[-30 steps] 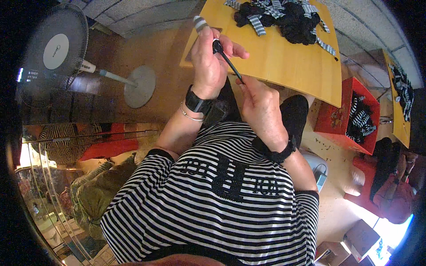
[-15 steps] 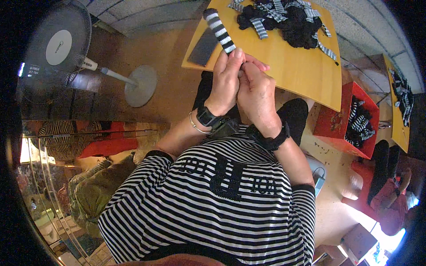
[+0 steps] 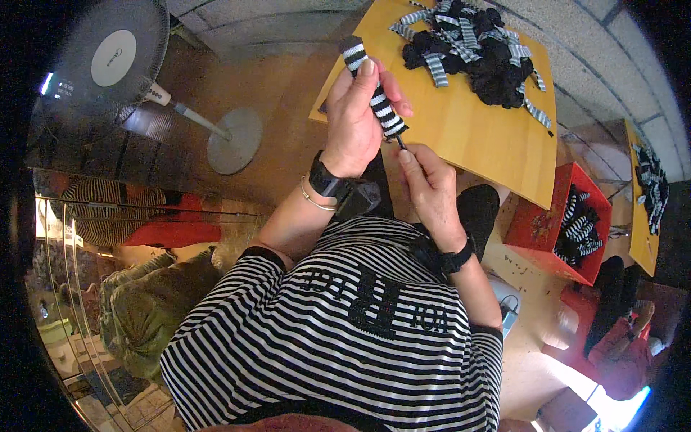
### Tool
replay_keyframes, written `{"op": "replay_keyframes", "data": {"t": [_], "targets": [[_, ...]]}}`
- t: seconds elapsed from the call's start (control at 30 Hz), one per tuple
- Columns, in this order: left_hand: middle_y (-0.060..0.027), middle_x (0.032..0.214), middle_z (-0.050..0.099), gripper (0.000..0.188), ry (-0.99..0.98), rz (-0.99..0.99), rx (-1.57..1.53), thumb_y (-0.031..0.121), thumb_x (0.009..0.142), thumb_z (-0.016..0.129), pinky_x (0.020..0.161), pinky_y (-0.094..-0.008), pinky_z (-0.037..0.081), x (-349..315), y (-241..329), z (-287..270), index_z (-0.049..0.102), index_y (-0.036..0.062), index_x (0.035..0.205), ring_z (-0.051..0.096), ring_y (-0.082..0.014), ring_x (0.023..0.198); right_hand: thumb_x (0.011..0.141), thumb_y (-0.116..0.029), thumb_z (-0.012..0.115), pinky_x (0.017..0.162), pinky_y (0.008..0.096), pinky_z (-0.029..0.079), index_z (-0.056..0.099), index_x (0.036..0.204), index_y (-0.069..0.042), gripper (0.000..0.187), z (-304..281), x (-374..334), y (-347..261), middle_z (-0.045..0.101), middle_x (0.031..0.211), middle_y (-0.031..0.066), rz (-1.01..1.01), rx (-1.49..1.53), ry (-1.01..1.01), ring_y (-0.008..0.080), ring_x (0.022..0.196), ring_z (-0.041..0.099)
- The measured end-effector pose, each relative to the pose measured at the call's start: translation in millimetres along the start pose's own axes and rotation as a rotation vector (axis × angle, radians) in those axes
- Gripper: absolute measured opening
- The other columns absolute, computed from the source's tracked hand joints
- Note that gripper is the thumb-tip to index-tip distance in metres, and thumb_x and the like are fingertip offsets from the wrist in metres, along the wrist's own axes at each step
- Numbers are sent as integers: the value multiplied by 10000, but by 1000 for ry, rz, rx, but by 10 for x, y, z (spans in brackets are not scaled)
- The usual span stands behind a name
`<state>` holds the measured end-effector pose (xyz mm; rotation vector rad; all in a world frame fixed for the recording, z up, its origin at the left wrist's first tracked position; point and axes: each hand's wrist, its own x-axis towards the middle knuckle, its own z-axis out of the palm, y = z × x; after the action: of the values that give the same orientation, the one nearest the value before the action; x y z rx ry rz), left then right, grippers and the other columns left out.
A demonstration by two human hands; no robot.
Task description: Preparing and loading striped socks or sleeves onto a thin rod for processing.
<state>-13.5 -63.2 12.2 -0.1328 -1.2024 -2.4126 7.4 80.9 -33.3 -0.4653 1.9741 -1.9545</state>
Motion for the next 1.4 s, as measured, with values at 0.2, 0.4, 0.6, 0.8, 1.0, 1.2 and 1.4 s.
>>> {"op": "replay_keyframes", "data": {"t": [0.2, 0.4, 0.6, 0.8, 1.0, 1.2, 1.4], "targets": [[-23, 620, 451, 222, -167, 34, 123, 260, 1011, 429, 603, -310, 497, -258, -117, 122, 433, 53, 931, 586, -188, 614, 984, -175, 521, 448, 180, 277, 619, 978, -22, 183, 15, -9, -13, 465, 640, -62, -84, 167, 61, 26, 508, 370], [-70, 695, 544, 207, -205, -76, 98, 258, 1010, 437, 740, -372, 520, -264, -76, 95, 441, 52, 1002, 645, -252, 730, 987, -165, 513, 439, 181, 276, 605, 939, -18, 180, 67, 8, -239, 465, 638, -59, -69, 171, 57, 24, 508, 373], [-165, 908, 648, 263, -87, 41, -29, 296, 998, 460, 717, -356, 535, -96, 98, 56, 501, 38, 1027, 663, -269, 759, 976, -147, 528, 459, 187, 316, 633, 927, -9, 180, 15, -60, -205, 480, 624, -59, 46, 112, -41, 20, 516, 395], [-139, 817, 649, 282, 37, 58, -15, 301, 990, 477, 636, -334, 535, -40, 203, -36, 532, 25, 1007, 649, -239, 661, 967, -137, 546, 455, 194, 314, 644, 912, -14, 166, -136, -171, -20, 465, 605, -64, 30, -26, -46, 17, 515, 387], [-21, 621, 479, 229, -75, -44, 103, 267, 989, 472, 569, -338, 519, -301, -6, 168, 465, 55, 904, 608, -192, 582, 960, -121, 555, 457, 197, 321, 631, 869, -12, 161, -65, -80, -121, 473, 606, -63, -52, -59, 41, 17, 522, 397], [-161, 927, 620, 250, -100, 11, -56, 274, 989, 476, 755, -393, 541, -164, 36, 98, 488, 41, 1078, 658, -277, 817, 993, -179, 500, 428, 186, 273, 603, 923, -14, 206, 13, -49, -123, 447, 624, -50, -67, 75, -7, 29, 486, 350], [-193, 981, 655, 291, -28, 43, -99, 301, 987, 476, 755, -392, 539, -37, 238, -60, 515, 26, 1070, 670, -291, 815, 988, -177, 509, 430, 188, 254, 609, 911, -9, 211, -65, -118, -11, 430, 602, -66, 42, -3, -104, 29, 476, 332]]}}
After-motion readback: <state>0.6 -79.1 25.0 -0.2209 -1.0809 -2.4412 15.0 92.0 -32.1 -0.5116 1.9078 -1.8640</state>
